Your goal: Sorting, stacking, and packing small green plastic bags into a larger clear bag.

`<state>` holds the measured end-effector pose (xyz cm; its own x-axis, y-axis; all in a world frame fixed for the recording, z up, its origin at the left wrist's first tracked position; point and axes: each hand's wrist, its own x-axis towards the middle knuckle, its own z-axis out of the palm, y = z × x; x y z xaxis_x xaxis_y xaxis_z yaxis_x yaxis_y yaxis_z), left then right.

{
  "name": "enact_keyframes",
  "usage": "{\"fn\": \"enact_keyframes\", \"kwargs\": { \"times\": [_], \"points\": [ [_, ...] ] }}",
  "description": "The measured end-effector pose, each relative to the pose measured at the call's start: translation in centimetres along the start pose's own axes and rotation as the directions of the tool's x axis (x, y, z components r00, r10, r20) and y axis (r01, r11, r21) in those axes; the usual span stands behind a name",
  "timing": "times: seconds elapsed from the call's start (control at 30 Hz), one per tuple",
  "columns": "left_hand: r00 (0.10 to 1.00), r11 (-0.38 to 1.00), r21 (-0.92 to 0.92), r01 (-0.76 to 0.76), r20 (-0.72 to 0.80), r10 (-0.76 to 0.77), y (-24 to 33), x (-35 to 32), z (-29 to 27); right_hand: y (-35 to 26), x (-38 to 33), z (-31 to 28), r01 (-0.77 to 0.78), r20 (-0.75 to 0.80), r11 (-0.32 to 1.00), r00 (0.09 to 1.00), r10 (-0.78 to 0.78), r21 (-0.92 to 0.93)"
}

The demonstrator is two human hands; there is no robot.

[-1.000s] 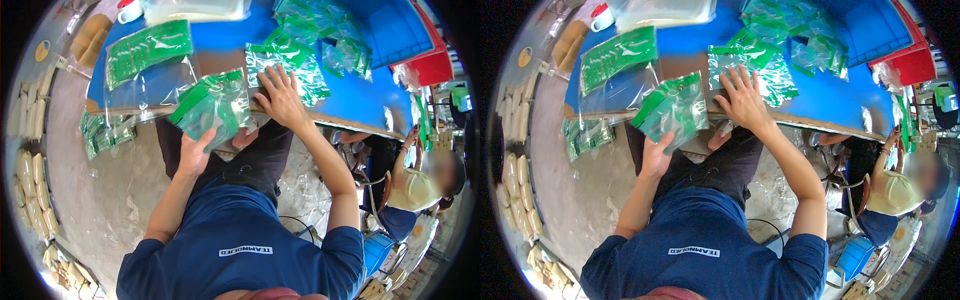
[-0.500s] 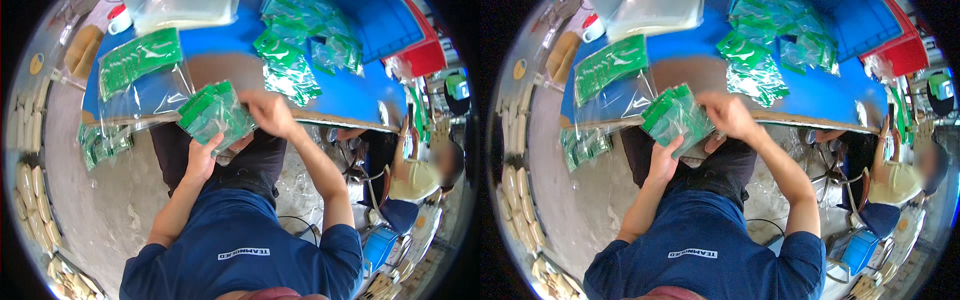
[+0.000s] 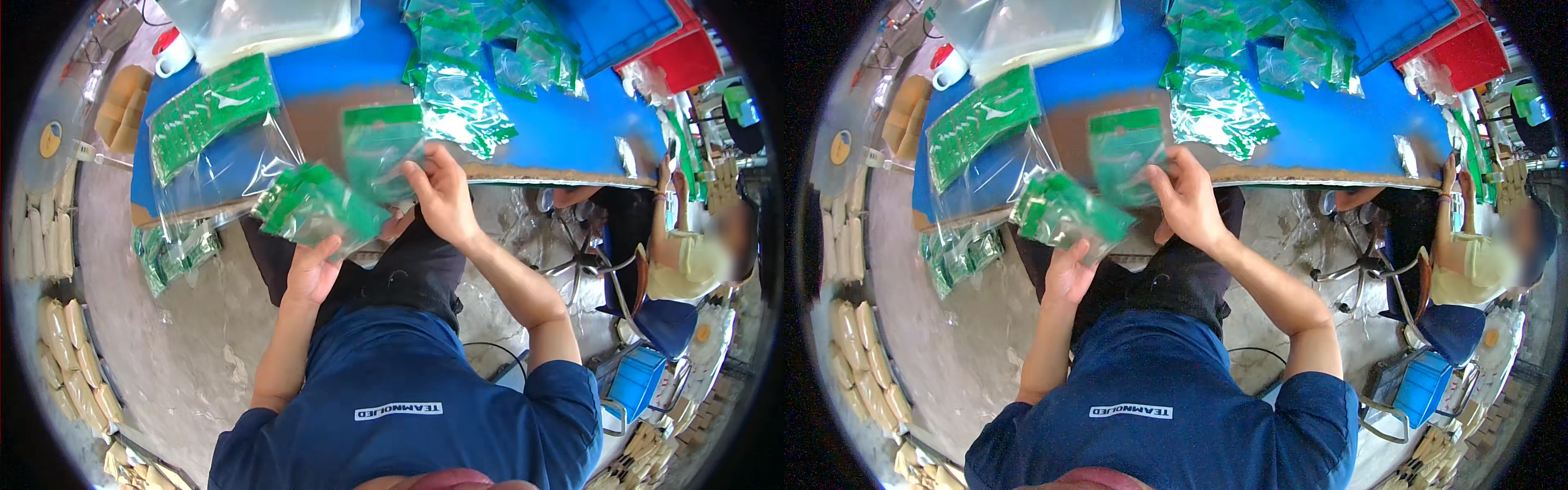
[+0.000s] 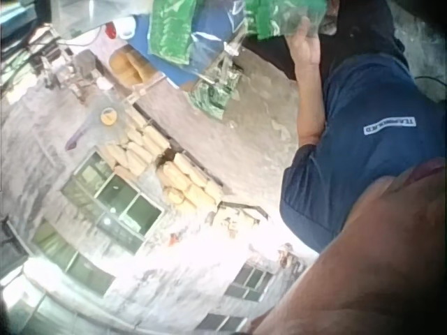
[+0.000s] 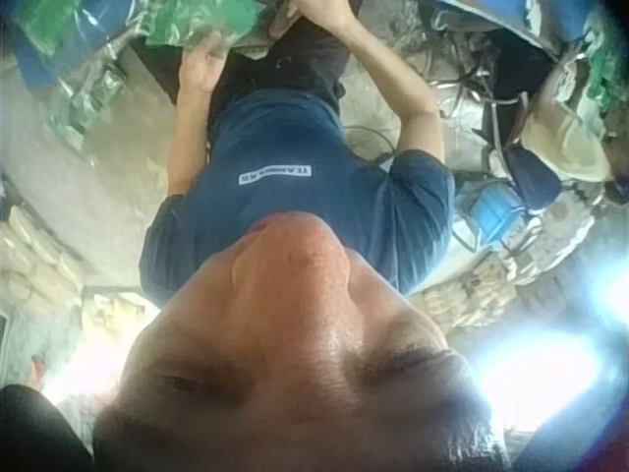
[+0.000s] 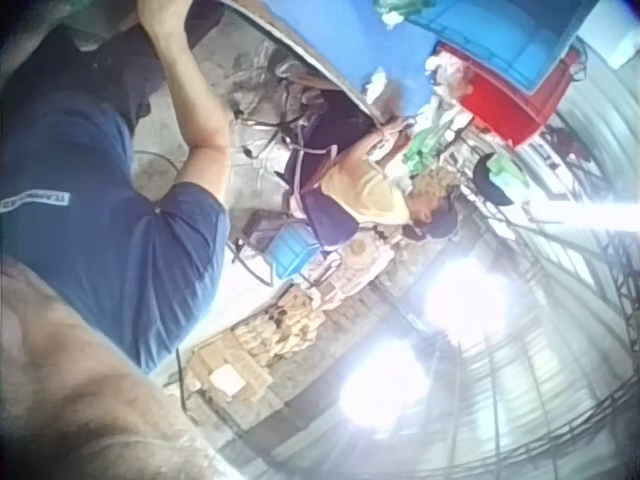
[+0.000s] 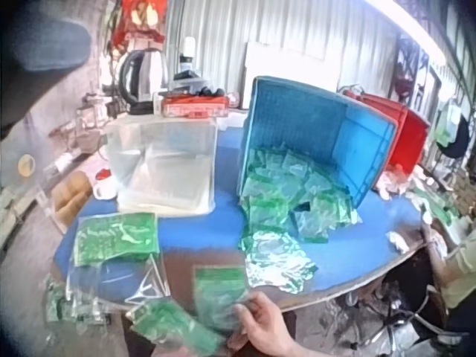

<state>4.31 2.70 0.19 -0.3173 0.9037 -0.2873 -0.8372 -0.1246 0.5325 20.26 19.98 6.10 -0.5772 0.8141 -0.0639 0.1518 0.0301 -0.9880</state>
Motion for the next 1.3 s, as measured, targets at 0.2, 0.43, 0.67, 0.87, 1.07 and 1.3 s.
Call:
{"fn": "enact_keyframes", "kwargs": {
  "times": [0.2, 0.43, 0.67, 0.87, 1.07, 1.3],
  "points": [
    [0.994, 0.992, 0.127, -0.027, -0.099, 0.04, -1.4, 1.4, 1.7, -1.2, 4.3, -1.9, 0.311, 0.124, 0.679, 0.942, -0.31, -0.665],
    [0.992, 0.995, 0.023, 0.096, -0.082, -0.094, -0.8, 0.7, 0.8, 1.8, 5.3, -4.5, 0.674, 0.489, 0.418, 0.735, -0.47, -0.61],
    [0.998, 0.989, 0.139, 0.052, -0.03, -0.048, -1.1, 2.5, 0.9, -0.2, 10.6, -6.8, 0.459, 0.121, 0.481, 0.805, -0.581, -0.747],
    [1.0, 0.997, 0.078, 0.024, -0.009, -0.024, -0.6, 1.4, -2.3, 0.9, 5.4, -5.4, 0.605, 0.52, 0.22, 0.782, -0.343, -0.765],
    [0.995, 1.0, 0.017, 0.021, 0.101, -0.022, 0.7, 0.4, -3.1, 2.1, 0.7, -2.8, 0.514, 0.174, 0.721, 0.851, -0.495, -0.465],
    [0.998, 0.982, 0.18, -0.057, 0.049, 0.049, 1.3, 2.5, 2.3, -2.7, 3.5, -1.0, 0.063, 0.141, 0.96, 0.99, -0.025, -0.272]
  ]
}}
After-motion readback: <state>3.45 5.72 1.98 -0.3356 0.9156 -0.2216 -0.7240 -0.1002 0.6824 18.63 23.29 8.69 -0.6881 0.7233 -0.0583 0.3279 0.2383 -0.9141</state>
